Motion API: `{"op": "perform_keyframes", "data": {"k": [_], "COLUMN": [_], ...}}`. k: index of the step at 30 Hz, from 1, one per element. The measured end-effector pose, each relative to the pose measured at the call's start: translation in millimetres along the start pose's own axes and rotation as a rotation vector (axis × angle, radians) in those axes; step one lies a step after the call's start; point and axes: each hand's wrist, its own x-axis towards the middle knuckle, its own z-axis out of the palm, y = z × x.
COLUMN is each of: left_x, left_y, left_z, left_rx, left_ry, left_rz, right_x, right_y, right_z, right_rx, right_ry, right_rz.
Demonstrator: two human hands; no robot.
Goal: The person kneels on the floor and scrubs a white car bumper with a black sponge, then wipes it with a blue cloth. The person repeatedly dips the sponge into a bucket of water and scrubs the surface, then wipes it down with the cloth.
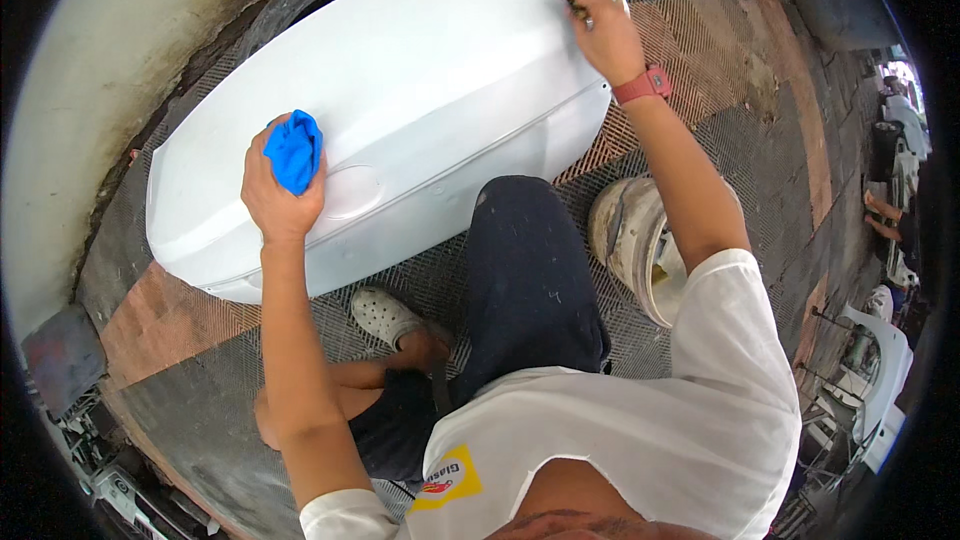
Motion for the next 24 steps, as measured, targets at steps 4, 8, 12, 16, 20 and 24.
{"op": "perform_keyframes", "data": {"k": [4, 8, 12, 16, 20, 24], "left_x": [0.4, 5.6, 6.8, 5.1, 6.4, 8.1], "left_y": [-4.1, -6.4, -8.9, -13.3, -13.4, -10.7], "left_z": [4.7, 8.4, 12.5, 12.2, 11.6, 12.0], "left_rx": [0.063, 0.104, 0.094, 0.105, 0.111, 0.117], "left_ry": [-0.053, -0.052, -0.008, -0.011, -0.033, -0.016], "left_rz": [-0.010, -0.004, 0.032, 0.029, 0.035, 0.034], "right_x": [-22.1, -30.4, 2.8, 26.8, 15.0, 16.7], "right_y": [-94.1, -226.2, -154.8, -93.6, -147.8, -120.1], "right_z": [18.7, 29.2, -17.3, -42.4, -29.4, -39.1], "right_rx": [0.245, 0.370, 0.249, -0.176, 0.021, 0.007], "right_ry": [-0.130, -0.145, -0.386, -0.437, -0.396, -0.438], "right_rz": [0.034, -0.310, -0.141, 0.152, -0.210, -0.103]}}
